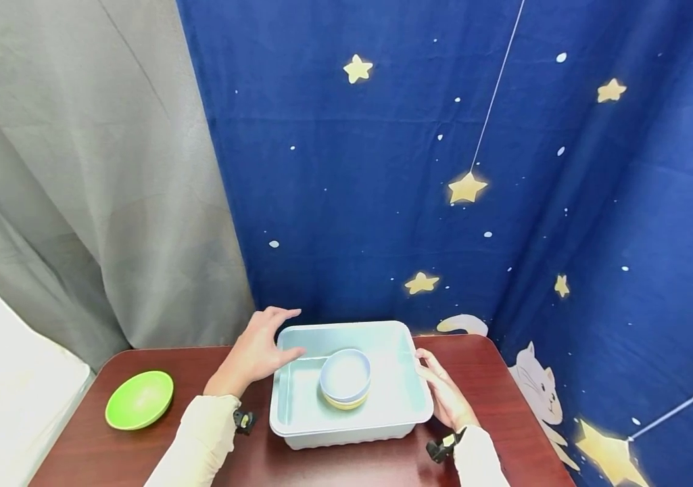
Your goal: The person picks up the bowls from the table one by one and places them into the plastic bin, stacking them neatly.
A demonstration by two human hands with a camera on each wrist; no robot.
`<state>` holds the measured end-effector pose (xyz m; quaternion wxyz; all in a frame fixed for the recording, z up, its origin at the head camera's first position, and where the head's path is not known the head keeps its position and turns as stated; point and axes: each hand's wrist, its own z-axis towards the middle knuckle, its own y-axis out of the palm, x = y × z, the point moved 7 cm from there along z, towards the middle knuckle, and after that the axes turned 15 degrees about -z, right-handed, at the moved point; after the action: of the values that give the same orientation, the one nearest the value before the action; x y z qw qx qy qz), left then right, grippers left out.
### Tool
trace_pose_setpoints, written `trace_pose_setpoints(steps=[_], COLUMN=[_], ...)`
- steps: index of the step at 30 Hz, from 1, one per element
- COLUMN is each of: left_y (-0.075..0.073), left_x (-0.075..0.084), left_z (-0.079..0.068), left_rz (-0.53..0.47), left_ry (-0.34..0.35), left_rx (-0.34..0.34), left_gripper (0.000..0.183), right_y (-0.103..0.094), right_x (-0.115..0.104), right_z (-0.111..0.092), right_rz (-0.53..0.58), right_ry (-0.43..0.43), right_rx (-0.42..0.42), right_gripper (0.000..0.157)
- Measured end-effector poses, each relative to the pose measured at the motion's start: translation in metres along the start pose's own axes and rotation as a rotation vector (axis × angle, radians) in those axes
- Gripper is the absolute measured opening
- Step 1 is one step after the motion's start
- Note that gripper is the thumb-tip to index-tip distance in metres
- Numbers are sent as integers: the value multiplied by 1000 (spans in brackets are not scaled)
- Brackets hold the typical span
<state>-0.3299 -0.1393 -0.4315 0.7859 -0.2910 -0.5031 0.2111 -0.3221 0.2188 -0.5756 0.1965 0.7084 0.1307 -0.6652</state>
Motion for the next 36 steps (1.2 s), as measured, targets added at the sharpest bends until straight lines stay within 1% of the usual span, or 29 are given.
trace_pose_setpoints(steps=[3,7,11,14,20,22,25,29,33,36], left_y=[-13,-37,-64,-81,-108,-115,-122,-124,-124,-125], left_x=[-11,-27,-45,-58,-86,-98,-113,-140,-172,-189], left_z=[-7,-16,-27,-36,-56,-62,-67,-73,-88,-100], left_rz=[43,85,101,101,111,116,112,115,128,122], left_ry=[-27,-60,-91,-115,-136,-160,-202,-265,-354,-423], left_rx=[26,75,139,176,246,261,259,242,230,196], left_gripper=[73,76,79,81,85,88,93,101,107,110], right_y=[0,0,2,3,1,0,-2,-5,-2,0], right_x=[1,0,-1,-1,0,1,1,-3,-3,-1], right_z=[1,2,3,4,3,3,3,2,2,2], right_rz=[1,4,9,2,-8,-2,11,27,49,59], right_ry=[1,-10,-19,-19,-18,-16,-14,-25,-39,-38], right_rx=[11,5,-14,-17,1,3,3,1,-34,-42], right_gripper=[15,15,15,15,16,16,17,18,19,19])
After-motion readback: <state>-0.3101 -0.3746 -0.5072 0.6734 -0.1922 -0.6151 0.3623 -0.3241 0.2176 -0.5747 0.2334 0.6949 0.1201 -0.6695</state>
